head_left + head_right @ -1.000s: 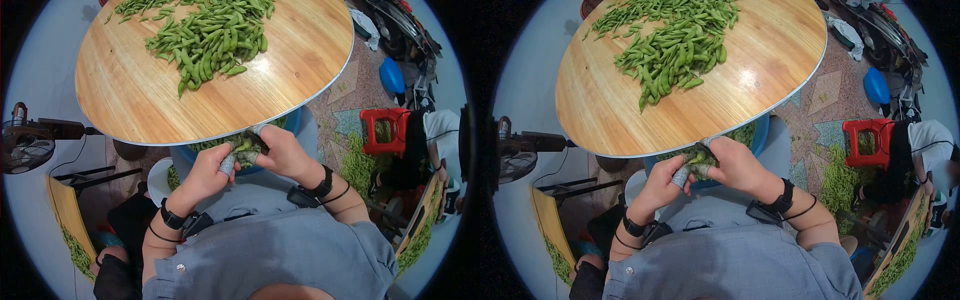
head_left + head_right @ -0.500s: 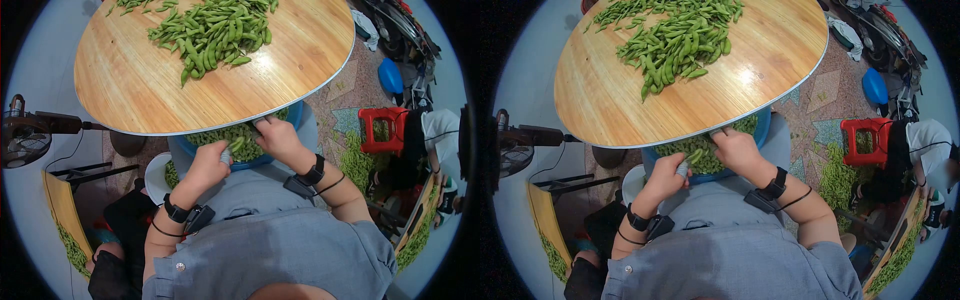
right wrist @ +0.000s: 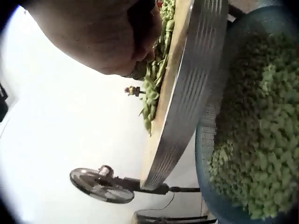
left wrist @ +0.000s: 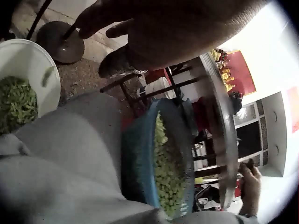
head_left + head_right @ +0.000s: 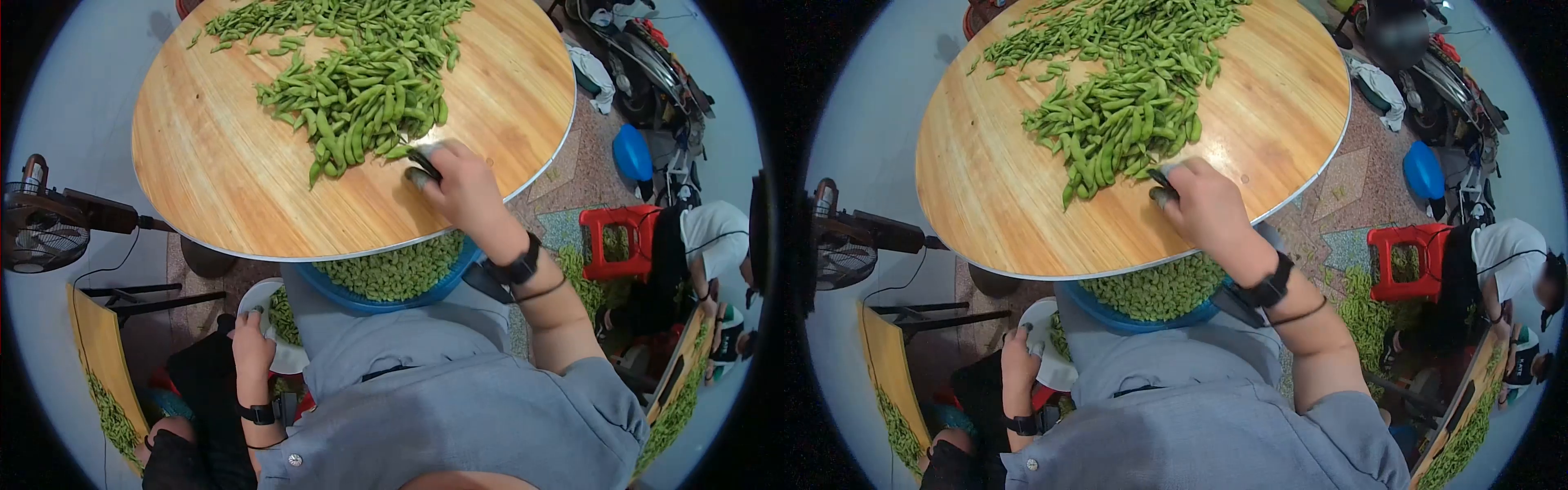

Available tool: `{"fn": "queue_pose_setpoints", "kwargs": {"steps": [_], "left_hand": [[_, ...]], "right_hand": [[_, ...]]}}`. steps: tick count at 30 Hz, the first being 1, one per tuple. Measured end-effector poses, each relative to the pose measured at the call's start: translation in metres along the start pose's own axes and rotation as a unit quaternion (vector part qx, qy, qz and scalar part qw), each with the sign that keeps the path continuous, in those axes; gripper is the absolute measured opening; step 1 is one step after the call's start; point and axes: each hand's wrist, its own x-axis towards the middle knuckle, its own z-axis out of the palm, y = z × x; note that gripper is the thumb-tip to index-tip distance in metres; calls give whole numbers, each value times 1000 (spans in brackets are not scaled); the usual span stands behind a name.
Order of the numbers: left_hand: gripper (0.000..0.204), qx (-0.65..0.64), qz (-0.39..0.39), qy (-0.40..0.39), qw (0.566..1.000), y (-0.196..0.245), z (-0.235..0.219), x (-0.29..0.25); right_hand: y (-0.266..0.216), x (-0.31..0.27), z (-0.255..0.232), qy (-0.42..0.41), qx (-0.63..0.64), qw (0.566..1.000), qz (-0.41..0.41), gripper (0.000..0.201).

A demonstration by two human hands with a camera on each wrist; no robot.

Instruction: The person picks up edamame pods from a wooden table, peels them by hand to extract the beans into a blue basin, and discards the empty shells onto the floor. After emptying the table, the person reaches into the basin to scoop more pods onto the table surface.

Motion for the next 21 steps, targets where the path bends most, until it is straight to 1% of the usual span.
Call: {"fn": "queue_pose_setpoints", "kwargs": {"steps": [1,3,4,6,7,8,9,10,11,12,13,14,15,16,17,18,19,20,21], "left_hand": [[34,0,-2,4,1000,9,-8,2],[27,-63,48,-58,995,36,-26,11],[27,-62,46,-54,996,48,-32,14],[24,-210,151,-67,964,74,-44,19],[24,-210,151,-65,964,91,-56,21],[25,-237,204,-75,947,111,-71,23],[25,-264,255,-84,927,127,-79,27],[25,-264,255,-83,926,138,-77,32],[25,-327,268,-114,899,147,-74,37],[24,-387,279,-144,867,158,-72,42],[24,-387,279,-145,867,173,-71,44],[26,-467,232,-153,840,190,-71,46],[27,-542,183,-159,805,201,-71,50],[27,-542,183,-160,804,206,-69,57],[26,-597,165,-276,735,209,-64,65],[26,-639,142,-386,650,213,-61,69],[24,-669,81,-438,595,217,-65,67],[24,-667,80,-440,596,215,-62,68],[22,-686,78,-469,550,211,-58,71]], "right_hand": [[4,9,8,17,-28,999,2,18],[6,19,20,13,-47,999,5,19],[6,22,22,7,-68,998,13,20],[3,23,18,12,-65,998,15,20],[2,22,17,15,-63,998,19,21],[3,19,14,17,-63,998,18,21],[6,14,11,18,-20,999,26,18],[9,8,8,18,23,999,35,16],[11,1,7,18,22,999,34,16],[13,-7,7,-2,153,985,79,15],[12,-13,6,-22,280,952,123,15],[7,-18,-1,-21,280,952,124,15],[-3,-21,-14,-88,423,878,205,16],[-9,-25,-22,-152,551,772,278,17],[-10,-29,-23,-165,583,745,277,17],[-9,-32,-24,-164,583,745,278,17],[-8,-34,-25,-168,600,732,276,18],[-7,-35,-26,-171,617,718,274,19],[-7,-36,-26,-170,618,717,275,19]]}}
